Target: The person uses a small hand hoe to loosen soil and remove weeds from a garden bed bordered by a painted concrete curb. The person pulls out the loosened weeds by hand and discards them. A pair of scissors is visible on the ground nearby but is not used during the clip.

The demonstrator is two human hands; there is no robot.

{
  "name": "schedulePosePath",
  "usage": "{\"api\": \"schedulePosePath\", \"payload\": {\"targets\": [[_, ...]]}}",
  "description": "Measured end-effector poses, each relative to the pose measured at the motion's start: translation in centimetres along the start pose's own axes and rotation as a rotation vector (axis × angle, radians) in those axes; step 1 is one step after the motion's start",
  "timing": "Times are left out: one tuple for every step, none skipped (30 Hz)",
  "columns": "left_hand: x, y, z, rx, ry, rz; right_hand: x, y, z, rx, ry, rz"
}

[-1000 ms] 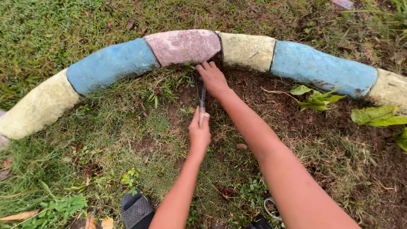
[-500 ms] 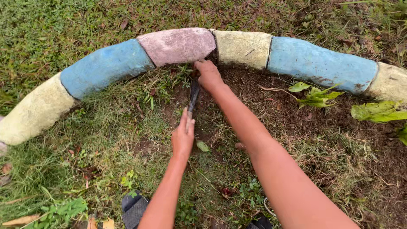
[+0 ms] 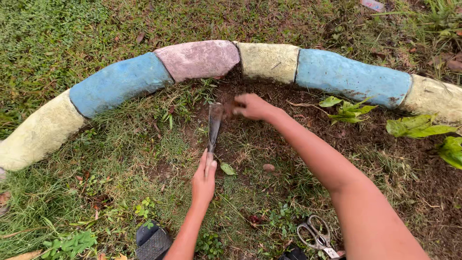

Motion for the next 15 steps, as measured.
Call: {"api": "schedulePosePath", "payload": {"targets": [[0.8, 1.0, 0.8, -0.164, -0.002, -0.011, 0.7, -0.8, -0.5, -0.025, 0.15, -0.077], [1.4, 1.9, 1.6, -0.327, -0.007, -0.024, 1.1, -1.7, -0.7, -0.05, 0.298, -0.151], [2.5, 3.0, 2.1, -0.401, -0.034, -0.095, 1.8, -2.7, -0.5, -0.071, 0.323, -0.115], [4.0, 4.4, 2.7, -0.481, -0.056, -0.168, 2.7, -4.0, -0.2, -0.095, 0.343, -0.086], [4.4, 5.4, 3.2, -0.561, -0.078, -0.24, 3.2, -5.0, 0.1, -0.119, 0.364, -0.056], [3.7, 5.9, 3.3, -0.555, -0.05, -0.243, 3.3, -5.9, 0.5, -0.193, 0.438, -0.183], [2.8, 6.2, 3.6, -0.548, -0.023, -0.246, 3.3, -6.6, 1.0, -0.267, 0.512, -0.31], [2.5, 6.5, 3.7, -0.54, 0.003, -0.237, 4.0, -7.1, 1.1, -0.341, 0.597, -0.442], [1.6, 6.3, 3.5, -0.522, -0.012, -0.236, 4.8, -7.4, 1.4, -0.429, 0.657, -0.562], [-0.3, 5.6, 3.4, -0.507, -0.025, -0.246, 5.3, -7.4, 2.2, -0.516, 0.707, -0.681], [-1.0, 5.0, 3.3, -0.493, -0.038, -0.255, 5.9, -7.3, 3.0, -0.602, 0.758, -0.801], [0.2, 5.0, 3.3, -0.476, 0.001, -0.179, 6.8, -6.7, 3.7, -0.59, 0.608, -0.654], [2.3, 5.3, 3.5, -0.458, 0.039, -0.102, 7.7, -6.1, 4.2, -0.573, 0.46, -0.506], [3.7, 5.3, 3.8, -0.447, 0.082, -0.032, 8.1, -5.4, 5.0, -0.555, 0.304, -0.365], [4.2, 4.9, 4.1, -0.431, 0.07, -0.092, 8.2, -4.9, 5.5, -0.502, 0.346, -0.367]]}}
Point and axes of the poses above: each hand's wrist, its own x-axis towards the middle knuckle, its own z-axis out of the palm, y = z × x, the point moved 1 cm from there along x, towards the middle knuckle, and after that the axes turned 8 degrees about y, right-handed, at the moved point
